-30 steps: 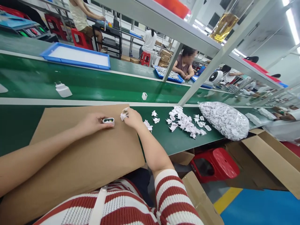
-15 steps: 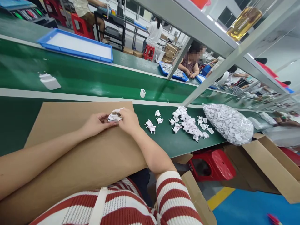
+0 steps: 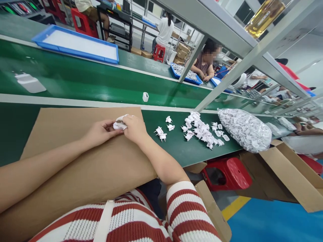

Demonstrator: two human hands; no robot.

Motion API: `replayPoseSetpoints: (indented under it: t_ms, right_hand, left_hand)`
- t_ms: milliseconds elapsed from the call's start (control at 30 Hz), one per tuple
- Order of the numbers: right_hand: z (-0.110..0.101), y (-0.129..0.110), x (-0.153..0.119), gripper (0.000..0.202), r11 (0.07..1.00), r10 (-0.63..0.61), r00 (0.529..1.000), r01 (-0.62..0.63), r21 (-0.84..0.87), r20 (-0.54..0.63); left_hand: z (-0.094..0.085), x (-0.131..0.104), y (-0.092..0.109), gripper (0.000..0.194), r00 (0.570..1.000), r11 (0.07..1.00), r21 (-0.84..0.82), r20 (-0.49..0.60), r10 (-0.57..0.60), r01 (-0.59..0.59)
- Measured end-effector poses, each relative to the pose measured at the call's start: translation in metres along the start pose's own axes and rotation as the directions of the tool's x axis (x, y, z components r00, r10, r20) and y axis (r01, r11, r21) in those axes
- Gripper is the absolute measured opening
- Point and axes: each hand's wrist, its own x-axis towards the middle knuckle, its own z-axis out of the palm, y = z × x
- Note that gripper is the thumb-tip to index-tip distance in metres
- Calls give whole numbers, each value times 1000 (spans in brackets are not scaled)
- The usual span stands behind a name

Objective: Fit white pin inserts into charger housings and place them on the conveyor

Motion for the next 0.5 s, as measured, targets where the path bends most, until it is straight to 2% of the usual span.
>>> replayPoseSetpoints:
  t_ms: [67,167,233,333,400,467,500]
  right_hand:
    - [-1,-3,0,34,1000,22,1000,-22,-6,-5]
    - [0,-7,1,34,999,41,999,-40,10,-24]
    - [3,-8,2,35,998,54,998,-53,23,-36]
    - [9,-3,7,32,994,58,997,-53,90,-50]
    - [8,7,13,28,971,73,997,-66,228,-23]
    - [-2,24,17,30,937,141,990,-123,327,-31]
    - [-11,35,18,32,933,212,975,-179,313,-72]
  left_hand:
    - [-1,-1,2,49,999,989,142,-17,49,-46]
    - [-5,-1,5,45,993,920,383,-36,111,-89]
    - [-9,-2,8,45,991,880,464,-29,127,-100]
    - [-16,-1,12,50,990,870,477,2,142,-126]
    - [-23,3,15,53,991,882,455,7,135,-124]
    - [-33,15,16,54,994,900,428,-25,108,-87]
    - [-40,23,17,57,994,908,415,-57,91,-59]
